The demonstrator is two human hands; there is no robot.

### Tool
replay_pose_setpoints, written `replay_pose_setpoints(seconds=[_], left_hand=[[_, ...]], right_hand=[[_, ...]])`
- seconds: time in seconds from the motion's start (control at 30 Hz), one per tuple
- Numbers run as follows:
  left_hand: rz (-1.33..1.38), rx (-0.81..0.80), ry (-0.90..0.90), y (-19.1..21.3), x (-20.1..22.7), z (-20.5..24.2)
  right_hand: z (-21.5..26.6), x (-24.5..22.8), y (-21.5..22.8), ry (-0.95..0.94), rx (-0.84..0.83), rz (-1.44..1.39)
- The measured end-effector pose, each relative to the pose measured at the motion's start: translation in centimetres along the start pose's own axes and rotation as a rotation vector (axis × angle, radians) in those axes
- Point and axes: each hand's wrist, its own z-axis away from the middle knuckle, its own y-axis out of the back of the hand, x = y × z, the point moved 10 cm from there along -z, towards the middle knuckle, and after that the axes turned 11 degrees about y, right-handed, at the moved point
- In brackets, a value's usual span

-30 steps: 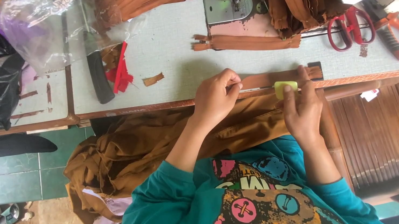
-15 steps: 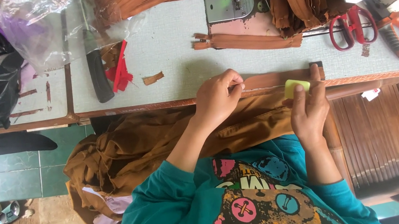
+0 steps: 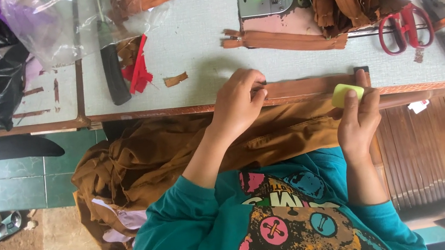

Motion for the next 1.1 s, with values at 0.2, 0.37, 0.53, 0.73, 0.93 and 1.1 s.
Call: replay_pose_setpoints(seconds=[0.2,0.37,0.53,0.73,0.93,1.1], left_hand=[[-0.055,0.013,-0.118,1.1,1.8,1.1],[-0.067,0.094,-0.199,1.7,2.0,1.6],[-0.098,0.159,-0.294,1.5,2.1,2.2],[-0.157,0.297,-0.435,2.6,3.3,2.9],[-0.172,0.336,-0.399,2.4,2.8,2.7],[-0.147,0.391,-0.403,3.3,3.3,3.1]], right_hand=[[0.3,1.8,-0.1,0.022,-0.009,-0.004],[0.3,1.0,-0.1,0.026,-0.004,0.005],[0.1,0.9,0.0,0.033,0.009,0.014],[0.2,1.2,0.0,0.032,0.008,0.015],[-0.7,2.0,0.3,0.253,-0.013,0.302],[-2.1,-1.3,-6.6,0.030,-0.330,0.199]])
